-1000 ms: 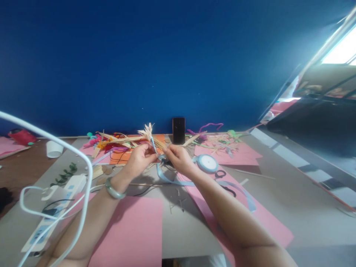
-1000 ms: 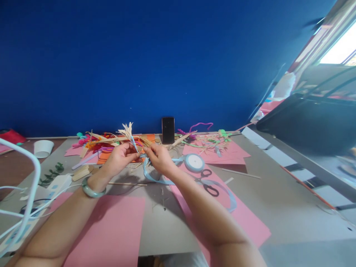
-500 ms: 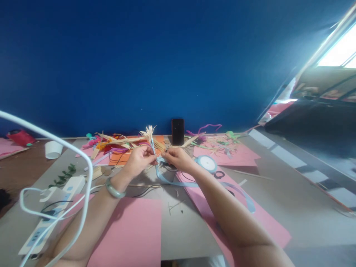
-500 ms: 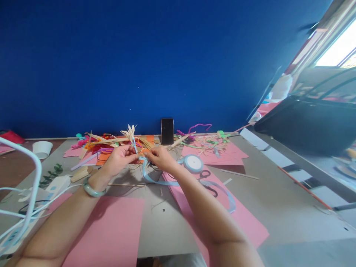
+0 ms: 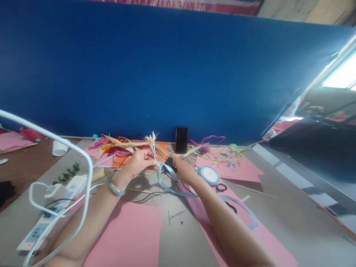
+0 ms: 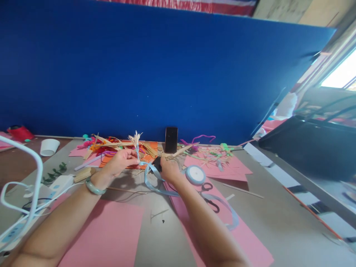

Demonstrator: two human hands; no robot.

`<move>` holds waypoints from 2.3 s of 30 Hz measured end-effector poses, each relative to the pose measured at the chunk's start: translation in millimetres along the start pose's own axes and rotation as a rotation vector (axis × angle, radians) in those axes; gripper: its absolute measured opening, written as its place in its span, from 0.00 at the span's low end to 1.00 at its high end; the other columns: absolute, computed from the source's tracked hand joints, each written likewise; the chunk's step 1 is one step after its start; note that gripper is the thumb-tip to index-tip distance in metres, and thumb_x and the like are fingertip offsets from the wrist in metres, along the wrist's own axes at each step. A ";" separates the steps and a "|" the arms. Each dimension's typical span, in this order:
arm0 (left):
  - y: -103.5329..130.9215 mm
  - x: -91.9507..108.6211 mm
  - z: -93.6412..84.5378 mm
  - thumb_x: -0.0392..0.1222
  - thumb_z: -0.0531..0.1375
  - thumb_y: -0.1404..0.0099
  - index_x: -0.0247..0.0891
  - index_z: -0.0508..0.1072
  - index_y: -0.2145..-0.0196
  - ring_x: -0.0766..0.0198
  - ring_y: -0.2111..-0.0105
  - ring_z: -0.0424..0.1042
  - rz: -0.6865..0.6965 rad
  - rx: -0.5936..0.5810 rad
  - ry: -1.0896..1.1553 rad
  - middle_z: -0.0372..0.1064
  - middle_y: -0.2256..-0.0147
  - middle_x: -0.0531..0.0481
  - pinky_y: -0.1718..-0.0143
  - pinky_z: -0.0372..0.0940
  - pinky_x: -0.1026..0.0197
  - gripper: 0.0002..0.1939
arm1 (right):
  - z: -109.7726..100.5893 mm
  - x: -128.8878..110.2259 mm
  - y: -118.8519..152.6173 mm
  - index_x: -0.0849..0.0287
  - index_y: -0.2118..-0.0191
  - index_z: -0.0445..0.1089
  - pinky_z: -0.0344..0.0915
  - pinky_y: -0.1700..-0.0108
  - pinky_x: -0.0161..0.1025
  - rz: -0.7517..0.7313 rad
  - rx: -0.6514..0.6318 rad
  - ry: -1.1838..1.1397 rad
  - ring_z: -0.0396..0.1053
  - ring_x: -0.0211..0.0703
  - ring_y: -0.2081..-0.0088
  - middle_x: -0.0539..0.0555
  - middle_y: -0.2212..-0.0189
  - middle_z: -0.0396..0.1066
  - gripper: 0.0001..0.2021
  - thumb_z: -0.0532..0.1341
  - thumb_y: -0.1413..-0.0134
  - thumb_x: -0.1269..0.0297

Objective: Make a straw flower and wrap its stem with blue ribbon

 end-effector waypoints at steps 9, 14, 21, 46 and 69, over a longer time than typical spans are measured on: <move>-4.9 -0.6 -2.1 0.37 0.71 0.55 0.33 0.68 0.73 0.63 0.78 0.75 0.038 -0.013 0.003 0.72 0.79 0.51 0.72 0.70 0.62 0.15 | -27.9 13.5 0.1 0.59 0.56 0.56 0.56 0.70 0.35 0.060 0.182 -0.190 0.68 0.45 0.71 0.55 0.69 0.71 0.14 0.55 0.51 0.70; -6.8 0.6 -6.4 0.38 0.71 0.55 0.34 0.66 0.73 0.62 0.77 0.76 0.056 0.009 -0.002 0.72 0.81 0.51 0.71 0.70 0.62 0.17 | -69.4 16.7 17.2 0.60 0.54 0.61 0.62 0.65 0.39 0.020 0.685 -0.548 0.69 0.46 0.67 0.57 0.65 0.71 0.18 0.58 0.52 0.64; 1.3 17.8 -8.1 0.37 0.69 0.54 0.33 0.66 0.72 0.63 0.78 0.74 0.094 -0.015 0.005 0.73 0.80 0.48 0.73 0.68 0.63 0.15 | -94.2 2.2 39.7 0.62 0.66 0.69 0.63 0.68 0.39 -0.107 0.544 -0.788 0.67 0.43 0.73 0.53 0.77 0.70 0.10 0.58 0.50 0.59; -2.4 14.5 -15.5 0.42 0.69 0.49 0.32 0.72 0.71 0.61 0.73 0.76 0.160 -0.002 -0.080 0.74 0.74 0.46 0.67 0.71 0.60 0.13 | -72.2 12.6 19.3 0.61 0.71 0.68 0.49 0.76 0.34 -0.102 0.209 -0.403 0.57 0.37 0.78 0.49 0.80 0.61 0.14 0.55 0.48 0.55; -6.4 2.7 2.4 0.43 0.67 0.48 0.33 0.72 0.69 0.62 0.69 0.72 0.252 -0.118 -0.060 0.73 0.70 0.47 0.65 0.67 0.60 0.12 | -71.5 15.5 24.1 0.60 0.74 0.62 0.51 0.77 0.34 -0.058 0.051 -0.965 0.55 0.33 0.80 0.46 0.82 0.60 0.17 0.62 0.52 0.50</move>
Point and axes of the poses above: each hand's wrist, its own y-axis away from the middle knuckle, its own z-axis out of the palm, x = y × z, the point moved 4 cm from there along -y, towards the middle knuckle
